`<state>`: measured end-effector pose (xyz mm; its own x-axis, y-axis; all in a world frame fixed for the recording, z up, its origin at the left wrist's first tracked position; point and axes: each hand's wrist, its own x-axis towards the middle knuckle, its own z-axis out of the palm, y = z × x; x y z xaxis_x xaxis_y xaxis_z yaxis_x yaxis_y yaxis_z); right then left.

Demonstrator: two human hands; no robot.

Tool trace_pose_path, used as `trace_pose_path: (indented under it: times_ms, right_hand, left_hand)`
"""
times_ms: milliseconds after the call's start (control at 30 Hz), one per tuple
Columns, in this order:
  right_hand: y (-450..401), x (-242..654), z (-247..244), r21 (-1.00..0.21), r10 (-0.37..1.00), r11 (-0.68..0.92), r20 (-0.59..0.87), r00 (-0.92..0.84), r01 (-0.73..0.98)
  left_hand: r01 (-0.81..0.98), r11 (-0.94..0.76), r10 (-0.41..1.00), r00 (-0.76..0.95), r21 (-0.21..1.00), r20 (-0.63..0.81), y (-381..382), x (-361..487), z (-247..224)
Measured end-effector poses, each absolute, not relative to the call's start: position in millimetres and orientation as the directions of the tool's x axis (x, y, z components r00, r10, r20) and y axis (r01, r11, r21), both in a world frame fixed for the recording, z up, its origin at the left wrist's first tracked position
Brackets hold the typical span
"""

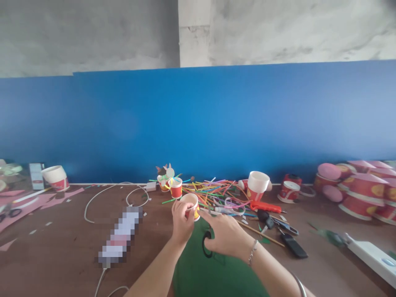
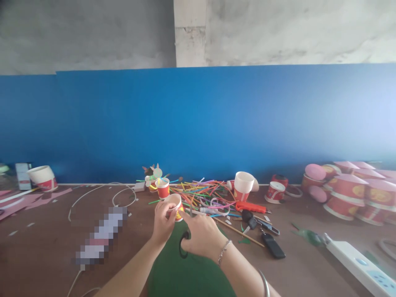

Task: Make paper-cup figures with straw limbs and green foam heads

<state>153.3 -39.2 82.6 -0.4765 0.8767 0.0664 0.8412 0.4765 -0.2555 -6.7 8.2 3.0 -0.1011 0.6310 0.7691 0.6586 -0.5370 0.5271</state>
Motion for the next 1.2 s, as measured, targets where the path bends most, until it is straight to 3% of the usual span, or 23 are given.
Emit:
trace_pose_path:
  times_ms: [200,767,900,1033,1133,1200]
  right_hand:
    - [-26,160,73,-0.501,0.880,0.424,0.033,-0.473,0.754]
    - [-31,158,77,-0.456,0.875,0.453,0.061,-0.481,0.766]
    - [-29,157,75,-0.521,0.874,0.443,0.068,-0.482,0.730]
    - [-24,157,73,-0.779,0.878,0.276,-0.035,-0.478,0.563]
    - [-20,158,73,-0.957,0.862,-0.019,-0.163,-0.480,0.291]
    - [-18,159,73,-0.965,0.830,-0.242,-0.259,-0.494,0.098]
  left_hand:
    - [0.651,-0.518,0.628,-0.152,0.555,0.764,10,-8,2]
    - [0.659,-0.515,0.623,-0.153,0.549,0.768,11,-8,0]
    - [0.653,-0.513,0.630,-0.154,0.557,0.761,11,-8,1]
    - [0.642,-0.520,0.636,-0.150,0.564,0.757,9,-8,2]
    - [0.639,-0.527,0.637,-0.141,0.561,0.758,8,-8,2]
    - [0.640,-0.525,0.639,-0.139,0.561,0.756,8,-7,3]
